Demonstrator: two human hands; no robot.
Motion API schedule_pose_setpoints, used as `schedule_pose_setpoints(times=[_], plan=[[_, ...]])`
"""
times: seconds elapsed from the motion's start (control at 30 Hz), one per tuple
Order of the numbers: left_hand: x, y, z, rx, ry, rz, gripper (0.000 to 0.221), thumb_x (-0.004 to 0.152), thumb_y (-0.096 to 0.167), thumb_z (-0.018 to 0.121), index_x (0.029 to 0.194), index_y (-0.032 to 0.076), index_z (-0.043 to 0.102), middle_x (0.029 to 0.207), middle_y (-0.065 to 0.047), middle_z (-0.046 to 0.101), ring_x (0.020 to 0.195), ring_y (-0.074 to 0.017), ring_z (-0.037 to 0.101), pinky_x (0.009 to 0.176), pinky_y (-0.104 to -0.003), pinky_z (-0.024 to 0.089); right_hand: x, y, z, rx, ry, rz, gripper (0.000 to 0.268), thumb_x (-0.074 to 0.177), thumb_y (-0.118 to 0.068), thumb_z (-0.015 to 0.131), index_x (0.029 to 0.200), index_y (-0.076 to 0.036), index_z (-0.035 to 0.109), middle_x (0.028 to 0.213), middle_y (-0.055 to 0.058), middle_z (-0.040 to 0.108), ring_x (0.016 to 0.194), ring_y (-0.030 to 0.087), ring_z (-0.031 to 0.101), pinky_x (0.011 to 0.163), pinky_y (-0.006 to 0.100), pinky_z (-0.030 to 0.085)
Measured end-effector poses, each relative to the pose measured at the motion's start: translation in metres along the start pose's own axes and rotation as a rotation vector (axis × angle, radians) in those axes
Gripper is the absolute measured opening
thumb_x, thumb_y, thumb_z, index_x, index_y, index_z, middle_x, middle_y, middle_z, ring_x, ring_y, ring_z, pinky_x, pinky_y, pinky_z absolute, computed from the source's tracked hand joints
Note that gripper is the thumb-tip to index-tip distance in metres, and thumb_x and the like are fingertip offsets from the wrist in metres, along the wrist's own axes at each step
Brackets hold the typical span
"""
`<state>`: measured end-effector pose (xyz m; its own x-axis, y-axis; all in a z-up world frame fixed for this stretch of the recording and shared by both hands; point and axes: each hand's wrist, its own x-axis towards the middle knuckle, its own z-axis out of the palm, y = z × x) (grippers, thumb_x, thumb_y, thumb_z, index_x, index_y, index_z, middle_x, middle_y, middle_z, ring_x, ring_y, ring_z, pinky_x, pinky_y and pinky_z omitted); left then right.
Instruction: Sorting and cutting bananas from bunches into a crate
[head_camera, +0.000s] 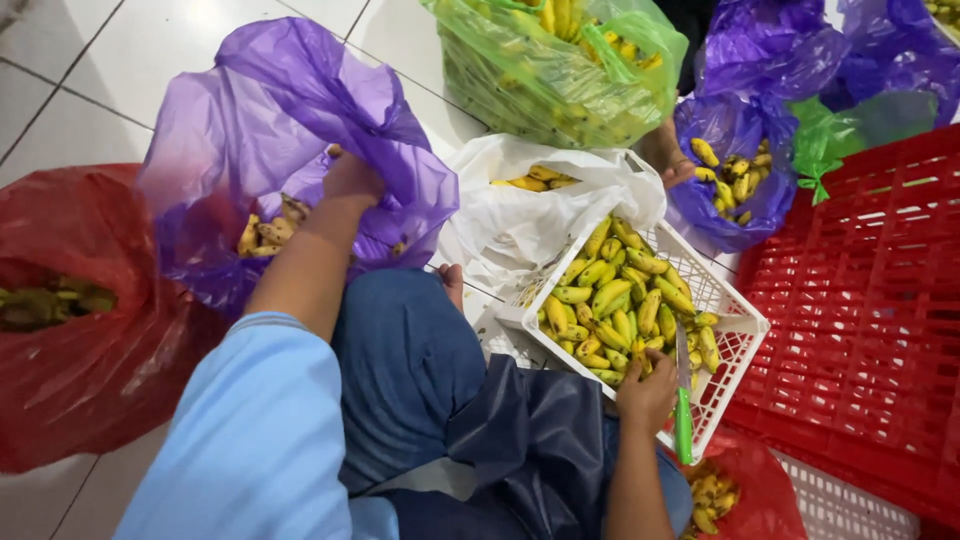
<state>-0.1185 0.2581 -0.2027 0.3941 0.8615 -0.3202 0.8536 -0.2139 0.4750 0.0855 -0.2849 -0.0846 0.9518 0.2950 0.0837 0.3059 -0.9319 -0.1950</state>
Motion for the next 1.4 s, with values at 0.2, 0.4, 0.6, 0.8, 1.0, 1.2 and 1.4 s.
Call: schedule_pose_setpoints(times=[0.2, 0.4, 0.6, 0.8, 1.0, 1.2, 1.4], plan=[[-0.051, 0.021, -0.057, 0.243, -0.154, 0.031, 0.038, 0.098, 0.031, 0.048, 0.124, 0.013, 0.069, 0.118, -0.012, 0.073, 0.114, -0.0323, 0.067, 0.095, -0.051, 0.052, 0.003, 0.002, 0.002, -0.012, -0.007, 0.018, 0.022, 0.095, -0.029, 0.063, 0.116, -0.023, 0.061, 0.113, 0.007, 0.062, 0.113, 0.034, 0.060, 0.094, 0.052, 0.045], [-0.096, -0.029, -0.100, -0.218, -0.094, -0.103, 0.068, 0.088, 0.064, 0.063, 0.107, -0.001, 0.072, 0.105, -0.026, 0.072, 0.109, -0.0422, 0.065, 0.089, -0.054, 0.053, 0.003, 0.006, 0.004, -0.004, 0.004, 0.004, 0.023, 0.096, -0.029, 0.064, 0.117, -0.022, 0.061, 0.113, 0.007, 0.062, 0.114, 0.034, 0.060, 0.094, 0.052, 0.045], [-0.152, -0.049, -0.111, -1.056, -0.055, -0.247, 0.036, 0.087, 0.036, 0.078, 0.101, 0.007, 0.062, 0.074, 0.001, 0.061, 0.059, -0.0108, 0.061, 0.045, -0.021, 0.043, 0.005, 0.015, 0.012, 0.035, -0.008, -0.025, 0.024, 0.095, -0.027, 0.066, 0.117, -0.019, 0.060, 0.115, 0.010, 0.061, 0.115, 0.036, 0.059, 0.095, 0.054, 0.045], [-0.181, -0.033, -0.124, -1.212, -0.050, -0.170, 0.036, 0.088, 0.031, 0.081, 0.105, 0.005, 0.062, 0.077, 0.000, 0.059, 0.061, -0.0123, 0.061, 0.047, -0.020, 0.046, 0.002, 0.012, 0.004, 0.061, 0.026, -0.008, 0.026, 0.095, -0.025, 0.068, 0.119, -0.020, 0.061, 0.120, 0.009, 0.058, 0.119, 0.038, 0.055, 0.095, 0.057, 0.043], [-0.187, -0.039, -0.116, -1.296, 0.024, -0.119, 0.032, 0.085, 0.025, 0.085, 0.102, 0.007, 0.064, 0.078, -0.001, 0.064, 0.060, -0.0126, 0.063, 0.046, -0.022, 0.049, 0.005, 0.025, 0.016, 0.250, 0.117, -0.024, 0.019, 0.096, -0.017, 0.069, 0.113, -0.023, 0.065, 0.120, 0.010, 0.056, 0.118, 0.040, 0.054, 0.099, 0.056, 0.039], [-0.238, 0.044, -0.147, -1.233, -0.032, 0.151, 0.029, 0.092, 0.026, 0.077, 0.111, 0.008, 0.065, 0.093, -0.002, 0.067, 0.077, -0.0117, 0.065, 0.067, -0.024, 0.054, -0.042, -0.093, -0.052, 1.017, 0.022, -0.034, 0.029, 0.099, -0.017, 0.062, 0.125, -0.007, 0.061, 0.122, 0.020, 0.059, 0.120, 0.033, 0.055, 0.106, 0.048, 0.042], [-0.302, 0.137, -0.082, -0.769, -0.412, 0.376, 0.047, 0.081, 0.034, 0.080, 0.120, 0.010, 0.068, 0.103, -0.010, 0.071, 0.093, -0.0267, 0.067, 0.079, -0.038, 0.053, -0.081, -0.194, -0.115, 1.855, -0.727, -0.163, 0.062, 0.099, -0.032, 0.057, 0.151, -0.007, 0.033, 0.144, 0.013, 0.048, 0.120, 0.026, 0.062, 0.096, 0.040, 0.057]])
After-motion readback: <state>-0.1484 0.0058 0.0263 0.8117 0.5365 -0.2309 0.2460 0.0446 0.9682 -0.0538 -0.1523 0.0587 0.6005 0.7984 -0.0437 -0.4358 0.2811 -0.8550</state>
